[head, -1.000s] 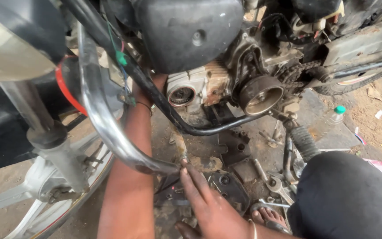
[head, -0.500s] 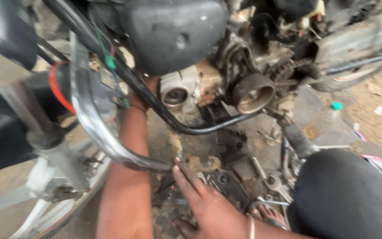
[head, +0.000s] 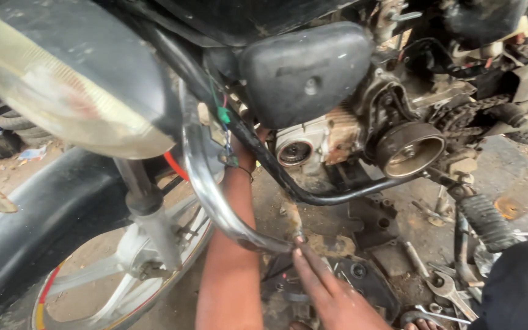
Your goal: Repairing a motorcycle engine by adjusting internal components and reassembling parts.
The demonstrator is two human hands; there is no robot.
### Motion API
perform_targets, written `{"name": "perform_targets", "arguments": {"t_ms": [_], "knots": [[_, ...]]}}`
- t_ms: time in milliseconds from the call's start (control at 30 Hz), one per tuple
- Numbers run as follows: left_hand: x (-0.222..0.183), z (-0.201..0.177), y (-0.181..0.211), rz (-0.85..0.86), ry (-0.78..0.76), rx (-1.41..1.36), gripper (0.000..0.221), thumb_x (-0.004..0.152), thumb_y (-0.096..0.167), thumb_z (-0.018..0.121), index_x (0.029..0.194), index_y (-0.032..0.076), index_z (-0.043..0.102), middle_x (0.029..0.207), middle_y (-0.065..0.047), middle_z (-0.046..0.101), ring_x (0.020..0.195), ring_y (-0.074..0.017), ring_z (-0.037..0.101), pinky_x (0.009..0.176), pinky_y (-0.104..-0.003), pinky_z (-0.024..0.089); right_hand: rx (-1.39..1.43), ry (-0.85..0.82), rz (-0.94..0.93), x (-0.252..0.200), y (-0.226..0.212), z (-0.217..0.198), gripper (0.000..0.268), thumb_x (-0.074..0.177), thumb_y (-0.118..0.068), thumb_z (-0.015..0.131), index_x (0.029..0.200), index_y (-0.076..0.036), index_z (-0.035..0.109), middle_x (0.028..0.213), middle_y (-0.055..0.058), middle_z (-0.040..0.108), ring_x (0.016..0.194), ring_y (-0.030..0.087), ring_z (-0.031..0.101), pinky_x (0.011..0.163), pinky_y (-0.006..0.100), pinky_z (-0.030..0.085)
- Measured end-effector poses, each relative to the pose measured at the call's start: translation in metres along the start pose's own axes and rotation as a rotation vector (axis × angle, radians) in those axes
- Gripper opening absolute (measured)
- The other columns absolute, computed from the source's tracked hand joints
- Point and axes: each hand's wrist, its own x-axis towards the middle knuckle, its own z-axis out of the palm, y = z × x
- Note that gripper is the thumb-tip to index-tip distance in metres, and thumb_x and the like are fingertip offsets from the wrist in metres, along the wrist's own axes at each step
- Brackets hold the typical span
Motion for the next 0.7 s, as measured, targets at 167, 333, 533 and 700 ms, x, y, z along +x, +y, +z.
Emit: {"name": "perform_targets", "arguments": {"t_ms": [167, 333, 533, 700], "knots": [[0.012, 0.012, -0.026, 0.214, -0.036, -0.31, 0.06, 0.09, 0.032, 0.078, 0.136, 0.001, 0.056, 0.138, -0.016, 0.063, 0.13, -0.0281, 0.06, 0.108, -0.041, 0.053, -0.09, -0.02, 0.087, 0.005, -0.01, -0.004, 0.105, 0.087, -0.039, 0.076, 0.162, -0.003, 0.011, 0.173, 0.022, 0.007, 0.147, 0.047, 0.038, 0.112, 0.048, 0.038], [0.016, 0.014, -0.03, 0.224, -0.02, -0.104, 0.053, 0.091, 0.026, 0.08, 0.134, 0.002, 0.06, 0.132, -0.014, 0.069, 0.126, -0.0272, 0.065, 0.107, -0.04, 0.053, -0.068, -0.019, 0.108, 0.006, -0.013, -0.003, 0.114, 0.082, -0.042, 0.083, 0.16, -0.003, 0.01, 0.172, 0.022, 0.006, 0.148, 0.047, 0.034, 0.111, 0.047, 0.037], [0.02, 0.015, -0.031, 0.179, -0.051, -0.197, 0.056, 0.091, 0.023, 0.079, 0.138, 0.002, 0.056, 0.134, -0.013, 0.067, 0.124, -0.024, 0.065, 0.106, -0.038, 0.053, -0.058, 0.004, 0.08, 0.005, -0.01, -0.002, 0.115, 0.08, -0.04, 0.085, 0.159, -0.001, 0.012, 0.171, 0.023, 0.007, 0.149, 0.048, 0.031, 0.112, 0.048, 0.036], [0.023, 0.02, -0.039, 0.173, -0.082, -0.3, 0.053, 0.09, 0.021, 0.08, 0.135, 0.001, 0.059, 0.128, -0.011, 0.073, 0.114, -0.0223, 0.068, 0.102, -0.036, 0.055, -0.053, 0.029, 0.026, 0.004, -0.005, 0.003, 0.113, 0.082, -0.041, 0.084, 0.158, 0.001, 0.013, 0.172, 0.025, 0.007, 0.148, 0.049, 0.033, 0.112, 0.048, 0.038]]}}
